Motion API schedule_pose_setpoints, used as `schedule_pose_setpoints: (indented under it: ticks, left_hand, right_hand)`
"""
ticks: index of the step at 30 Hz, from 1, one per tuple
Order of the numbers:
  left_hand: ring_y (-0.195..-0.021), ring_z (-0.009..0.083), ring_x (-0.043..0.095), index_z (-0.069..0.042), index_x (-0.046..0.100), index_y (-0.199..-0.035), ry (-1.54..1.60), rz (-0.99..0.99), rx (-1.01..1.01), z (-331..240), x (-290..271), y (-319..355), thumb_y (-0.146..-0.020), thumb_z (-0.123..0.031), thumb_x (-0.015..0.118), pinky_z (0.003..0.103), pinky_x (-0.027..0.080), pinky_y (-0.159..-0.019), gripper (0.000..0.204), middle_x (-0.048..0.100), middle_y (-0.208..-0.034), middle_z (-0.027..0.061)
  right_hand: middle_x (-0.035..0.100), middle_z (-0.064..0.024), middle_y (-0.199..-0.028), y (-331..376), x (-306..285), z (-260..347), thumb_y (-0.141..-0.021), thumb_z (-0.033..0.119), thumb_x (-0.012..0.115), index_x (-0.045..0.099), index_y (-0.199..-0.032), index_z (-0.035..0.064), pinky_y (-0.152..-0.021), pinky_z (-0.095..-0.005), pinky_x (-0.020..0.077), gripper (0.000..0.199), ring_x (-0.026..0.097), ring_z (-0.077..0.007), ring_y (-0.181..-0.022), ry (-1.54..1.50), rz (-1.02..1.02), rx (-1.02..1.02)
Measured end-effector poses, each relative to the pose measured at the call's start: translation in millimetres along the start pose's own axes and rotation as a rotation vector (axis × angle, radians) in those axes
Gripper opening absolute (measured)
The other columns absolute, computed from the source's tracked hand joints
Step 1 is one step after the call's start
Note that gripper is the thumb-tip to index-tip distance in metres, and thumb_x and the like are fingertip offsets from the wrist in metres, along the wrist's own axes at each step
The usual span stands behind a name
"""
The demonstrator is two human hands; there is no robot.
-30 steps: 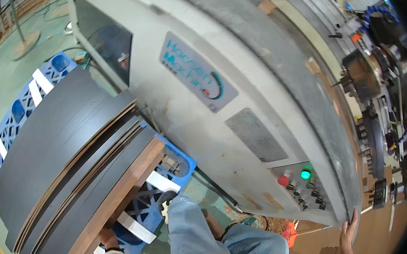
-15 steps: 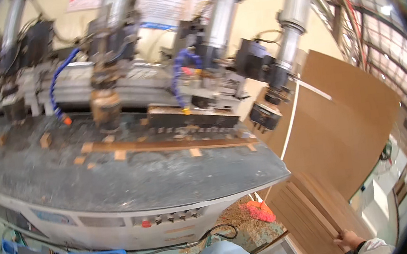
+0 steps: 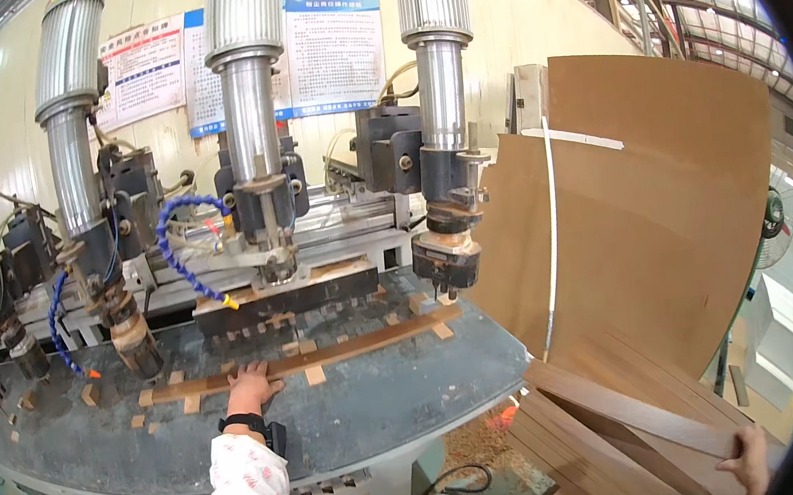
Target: Operate a multi-spindle wood drilling machine to process wood panels.
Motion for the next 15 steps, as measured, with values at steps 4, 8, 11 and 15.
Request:
schedule_pose_setpoints:
  ticks: [4, 8, 11, 15]
  left_hand:
    - [-0.114, 0.0312, 0.049, -0.014, 0.054, -0.119, 0.121, 0.091, 0.103, 18, 5, -28, -0.074, -0.043, 0.064, 0.049, 0.034, -0.098, 0.054, 0.053, -0.121, 0.0116]
    - [-0.102, 0.0343, 0.054, -0.008, 0.062, -0.104, 0.1, 0.016, 0.287, 5, -8, -33, -0.072, -0.038, 0.067, 0.042, 0.045, -0.086, 0.044, 0.058, -0.108, 0.0149]
    - [-0.103, 0.0342, 0.054, -0.006, 0.062, -0.104, 0.148, 0.03, 0.334, -1, -10, -35, -0.073, -0.035, 0.068, 0.043, 0.044, -0.087, 0.042, 0.057, -0.107, 0.0165]
    - [-0.102, 0.0344, 0.054, -0.006, 0.059, -0.107, 0.144, -0.123, 0.431, 25, -12, -20, -0.075, -0.025, 0.065, 0.041, 0.044, -0.087, 0.038, 0.056, -0.109, 0.0167]
  right_hand:
    - [0.039, -0.0047, -0.073, -51, 3, 3, -0.027, 0.018, 0.085, 0.048, -0.077, 0.0042, -0.063, -0.0321, 0.0334, 0.064, 0.04, -0.0234, -0.069, -0.237, 0.06, 0.267]
    - [0.057, -0.0121, -0.08, -124, 29, 38, -0.034, 0.037, 0.084, 0.058, -0.088, 0.0024, -0.073, -0.0362, 0.0417, 0.069, 0.052, -0.0305, -0.078, -0.38, 0.094, 0.137]
    - [0.053, -0.0112, -0.085, -189, 62, 97, -0.035, 0.031, 0.083, 0.056, -0.092, 0.004, -0.076, -0.0373, 0.0395, 0.068, 0.049, -0.0306, -0.082, -0.532, 0.12, -0.01]
    - [0.054, -0.0111, -0.086, -263, 98, 190, -0.043, 0.021, 0.083, 0.056, -0.096, 0.0053, -0.077, -0.0385, 0.0396, 0.062, 0.05, -0.0318, -0.083, -0.675, 0.222, -0.299]
Point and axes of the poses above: each hand's wrist, its own y-axis away from the middle knuckle, its own x-axis out of the palm, z = x × y, the point moved 2 cm from there along -y, towards the middle knuckle
